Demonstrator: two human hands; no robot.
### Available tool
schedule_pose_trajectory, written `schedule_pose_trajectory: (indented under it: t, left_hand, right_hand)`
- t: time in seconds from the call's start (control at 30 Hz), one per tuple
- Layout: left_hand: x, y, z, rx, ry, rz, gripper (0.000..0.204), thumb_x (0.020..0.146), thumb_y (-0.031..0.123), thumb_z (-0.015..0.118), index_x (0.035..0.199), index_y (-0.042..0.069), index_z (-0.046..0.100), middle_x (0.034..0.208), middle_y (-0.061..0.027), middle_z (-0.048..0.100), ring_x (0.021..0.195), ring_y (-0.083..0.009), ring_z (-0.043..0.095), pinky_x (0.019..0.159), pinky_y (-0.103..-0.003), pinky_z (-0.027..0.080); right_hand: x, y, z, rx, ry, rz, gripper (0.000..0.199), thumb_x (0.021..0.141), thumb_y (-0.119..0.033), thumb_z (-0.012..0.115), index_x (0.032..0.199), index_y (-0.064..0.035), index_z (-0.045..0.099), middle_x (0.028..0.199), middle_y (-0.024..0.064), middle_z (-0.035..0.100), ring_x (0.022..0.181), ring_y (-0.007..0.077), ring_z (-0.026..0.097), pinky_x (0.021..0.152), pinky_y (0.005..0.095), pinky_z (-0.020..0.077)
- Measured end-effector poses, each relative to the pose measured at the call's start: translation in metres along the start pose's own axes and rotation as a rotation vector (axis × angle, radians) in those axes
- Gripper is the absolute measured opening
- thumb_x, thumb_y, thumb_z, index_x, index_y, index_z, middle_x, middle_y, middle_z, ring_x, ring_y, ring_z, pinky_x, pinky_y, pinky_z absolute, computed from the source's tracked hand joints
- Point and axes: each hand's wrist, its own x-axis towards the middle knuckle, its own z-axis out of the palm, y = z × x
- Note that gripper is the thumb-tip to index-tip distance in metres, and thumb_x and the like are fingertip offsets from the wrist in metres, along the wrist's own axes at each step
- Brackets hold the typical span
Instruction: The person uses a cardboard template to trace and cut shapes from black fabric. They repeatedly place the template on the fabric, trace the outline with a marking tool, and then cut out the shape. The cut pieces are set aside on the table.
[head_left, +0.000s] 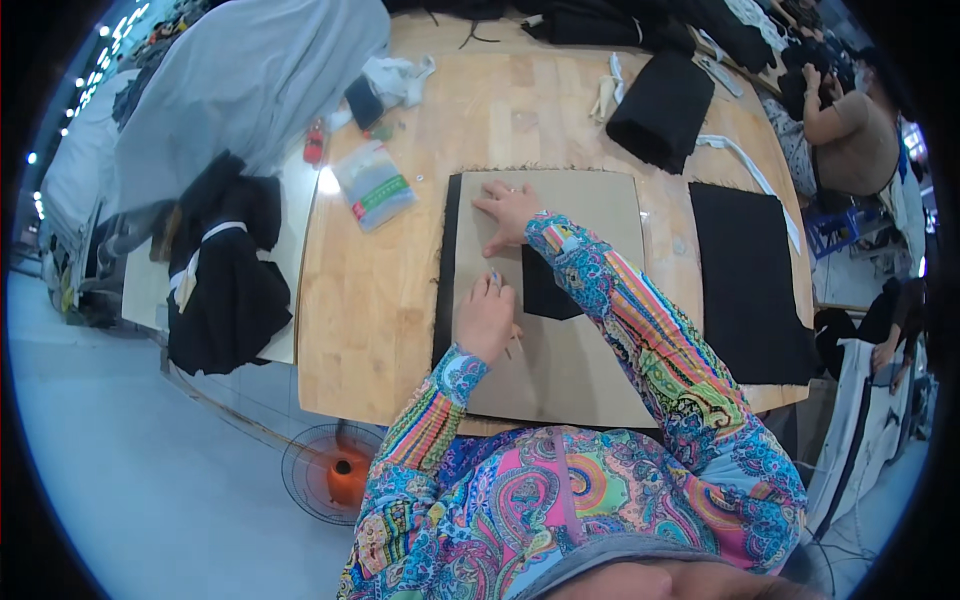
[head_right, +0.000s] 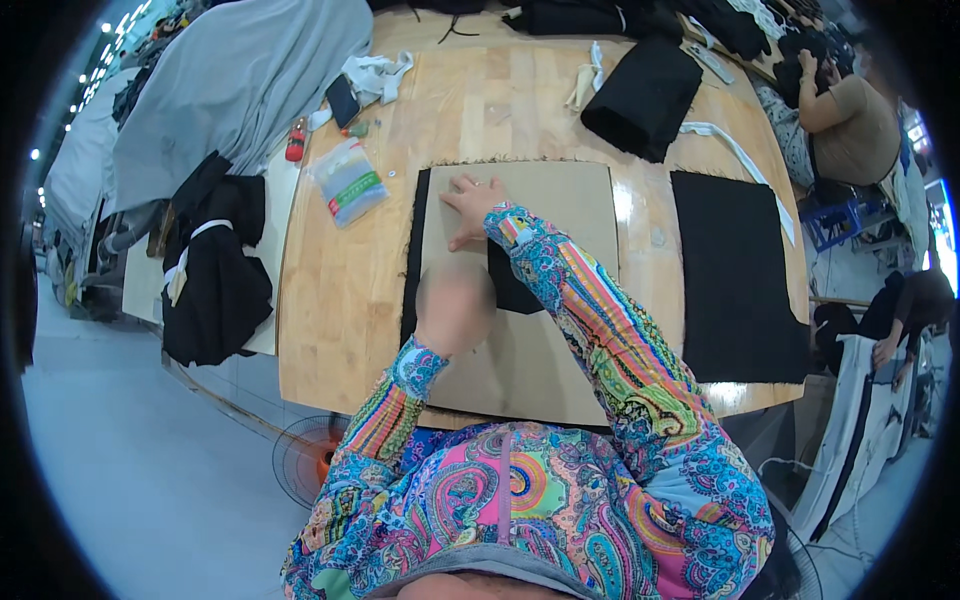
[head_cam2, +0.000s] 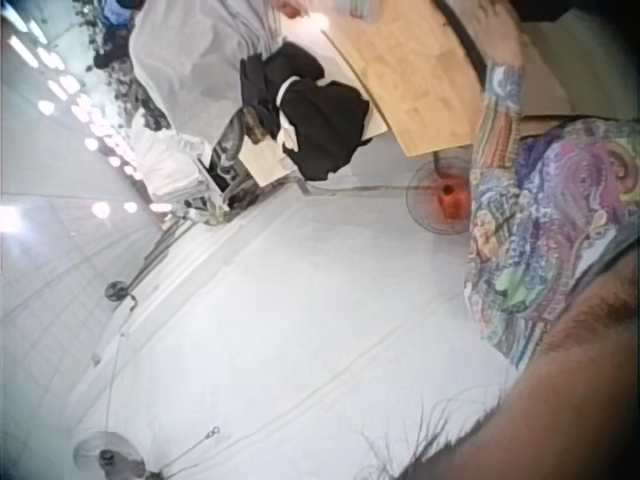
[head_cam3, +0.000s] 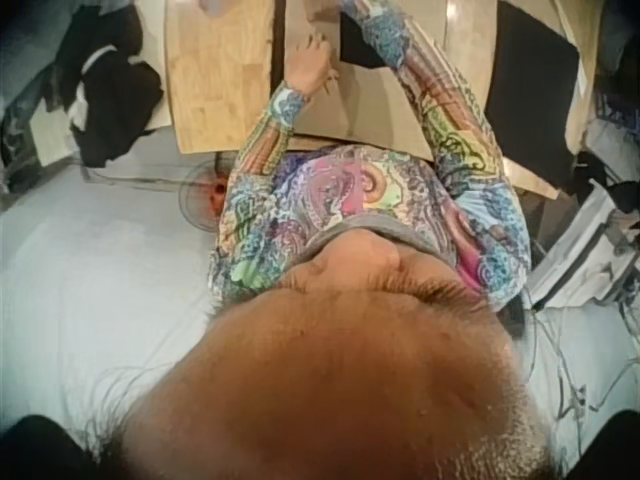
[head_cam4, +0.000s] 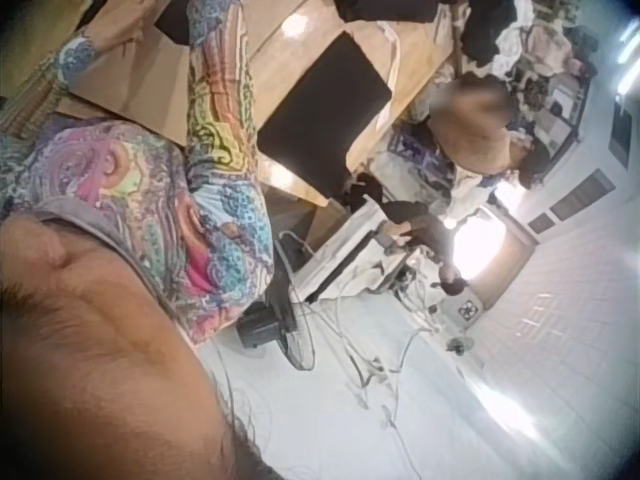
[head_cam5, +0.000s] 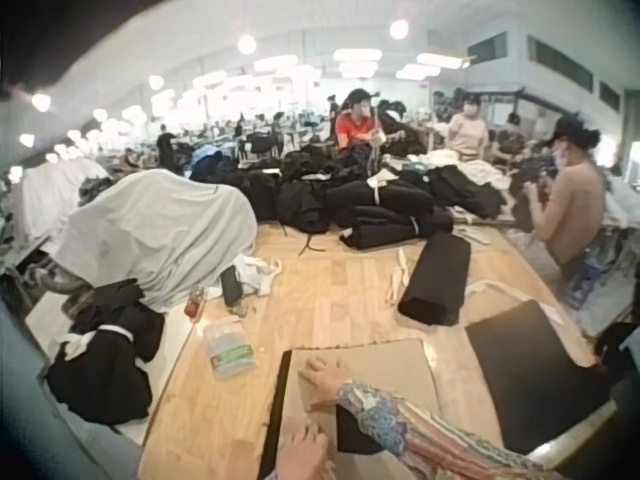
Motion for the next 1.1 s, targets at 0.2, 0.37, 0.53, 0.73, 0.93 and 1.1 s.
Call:
schedule_pose_trajectory:
  t: [0.2, 0.37, 0.53, 0.73, 0.93, 1.1]
  left_hand:
    - [0.007, -0.003, -0.008, 0.057, -0.045, -0.045, 0.055, 0.057, 0.029, 0.083, 0.095, 0.002, 0.054, 0.13, -0.0234, 0.048, 0.123, -0.0366, 0.043, 0.095, -0.043, 0.041]
    - [0.0, -0.003, -0.003, 0.034, -0.033, -0.051, 0.051, 0.056, 0.028, 0.085, 0.088, 0.003, 0.053, 0.132, -0.0239, 0.047, 0.124, -0.039, 0.042, 0.098, -0.043, 0.04]
    - [0.005, -0.002, -0.006, 0.045, -0.043, -0.019, 0.049, 0.057, 0.025, 0.085, 0.086, 0.003, 0.051, 0.132, -0.0239, 0.047, 0.123, -0.0402, 0.043, 0.098, -0.042, 0.04]
    - [0.029, -0.014, -0.027, -0.285, -0.133, -0.14, 0.037, 0.078, 0.021, 0.071, 0.107, 0.002, 0.059, 0.122, -0.024, 0.054, 0.104, -0.0372, 0.058, 0.084, -0.041, 0.049]
    - [0.08, 0.014, -0.019, -1.268, 0.081, -0.235, 0.023, 0.092, 0.016, 0.055, 0.107, -0.001, 0.061, 0.088, -0.0102, 0.065, 0.081, -0.0165, 0.066, 0.07, -0.027, 0.053]
    - [0.113, 0.049, 0.009, -1.402, 0.027, -0.296, 0.026, 0.09, 0.014, 0.059, 0.106, -0.007, 0.06, 0.09, -0.0128, 0.064, 0.078, -0.0155, 0.065, 0.073, -0.026, 0.055]
  right_hand:
    - [-0.067, 0.06, -0.026, 0.04, 0.153, 0.035, 0.081, 0.06, -0.046, 0.079, 0.128, -0.0126, 0.051, 0.136, 0.0106, 0.044, 0.132, 0.027, 0.035, 0.11, 0.0606, 0.0104]
    - [-0.175, 0.048, -0.015, -0.168, -0.02, 0.17, 0.08, 0.057, -0.039, 0.083, 0.125, -0.0087, 0.053, 0.129, 0.0048, 0.048, 0.126, 0.0203, 0.041, 0.112, 0.0599, 0.0032]
    - [-0.188, 0.056, 0.005, -0.19, 0.061, 0.232, 0.085, 0.053, -0.036, 0.085, 0.126, -0.0052, 0.052, 0.129, 0.0024, 0.048, 0.125, 0.019, 0.042, 0.112, 0.0597, 0.0026]
    - [-0.184, 0.055, 0.005, -0.177, 0.027, 0.225, 0.091, 0.052, -0.033, 0.085, 0.129, -0.0025, 0.049, 0.132, 0.0027, 0.046, 0.123, 0.0211, 0.045, 0.113, 0.0586, 0.0042]
    - [-0.183, 0.055, 0.005, -0.155, -0.005, 0.222, 0.092, 0.053, -0.03, 0.085, 0.131, -0.0014, 0.047, 0.138, 0.0035, 0.043, 0.122, 0.0232, 0.046, 0.113, 0.058, 0.0054]
    - [-0.183, 0.054, 0.001, -0.167, -0.002, 0.225, 0.09, 0.053, -0.029, 0.085, 0.131, -0.0023, 0.047, 0.137, 0.0034, 0.044, 0.122, 0.0235, 0.046, 0.113, 0.0581, 0.0065]
